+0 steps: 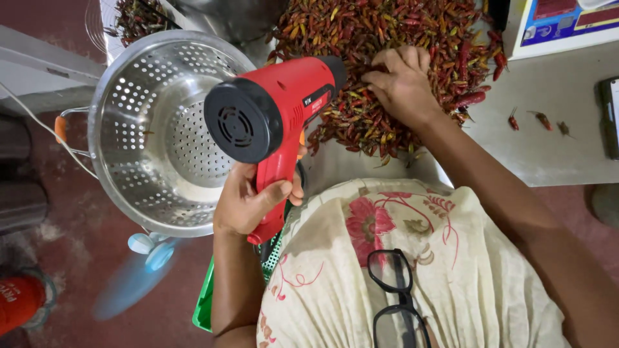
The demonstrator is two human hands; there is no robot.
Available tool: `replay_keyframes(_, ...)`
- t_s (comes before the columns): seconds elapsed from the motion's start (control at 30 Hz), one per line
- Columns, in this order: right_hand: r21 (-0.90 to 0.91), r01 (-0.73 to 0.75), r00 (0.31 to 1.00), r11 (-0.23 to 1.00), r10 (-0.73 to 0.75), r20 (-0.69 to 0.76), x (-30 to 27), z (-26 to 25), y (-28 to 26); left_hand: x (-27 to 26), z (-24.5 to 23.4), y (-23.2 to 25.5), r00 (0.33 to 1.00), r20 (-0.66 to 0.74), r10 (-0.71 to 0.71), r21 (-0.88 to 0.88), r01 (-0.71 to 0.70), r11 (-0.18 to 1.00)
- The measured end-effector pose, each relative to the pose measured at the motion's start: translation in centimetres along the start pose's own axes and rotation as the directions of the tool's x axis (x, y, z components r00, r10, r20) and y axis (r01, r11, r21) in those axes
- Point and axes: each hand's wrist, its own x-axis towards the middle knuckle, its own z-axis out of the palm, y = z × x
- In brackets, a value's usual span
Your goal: Drying red chilies using a heat gun while spreading them by hand on a surface
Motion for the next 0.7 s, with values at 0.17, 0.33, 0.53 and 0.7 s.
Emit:
replay_keyframes(0.17, 0.073, -0.081, 0.994, 0.994, 0.086, -0.065, -1.0, -0.4, 0.5, -0.7, 0.2, -0.1, 0.999, -0.034, -0.023, 0.002, 0.023, 1.0)
replay_keyframes(0.33, 0.227, -0.202, 0.97, 0.953, 0.226, -0.086, -3.5, -2.1, 0.8, -0.8, 0.2, 0.0, 1.0, 0.0, -0.021, -0.049, 0.021, 0.999)
replay_keyframes(0.53, 0.28, -0.323, 0.931, 0.904, 0.357, -0.079, -5.5, -4.4, 0.6, 0.3, 0.2, 0.2, 0.997, 0.055, -0.059, -0.003, 0.06, 0.998)
replay_keyframes(0.7, 0.196, -0.484, 0.86, 0.853, 0.505, -0.074, -9.2, -5.7, 1.3, 0.4, 0.1, -0.3, 0.991, 0.008, -0.136, 0.078, 0.135, 0.988)
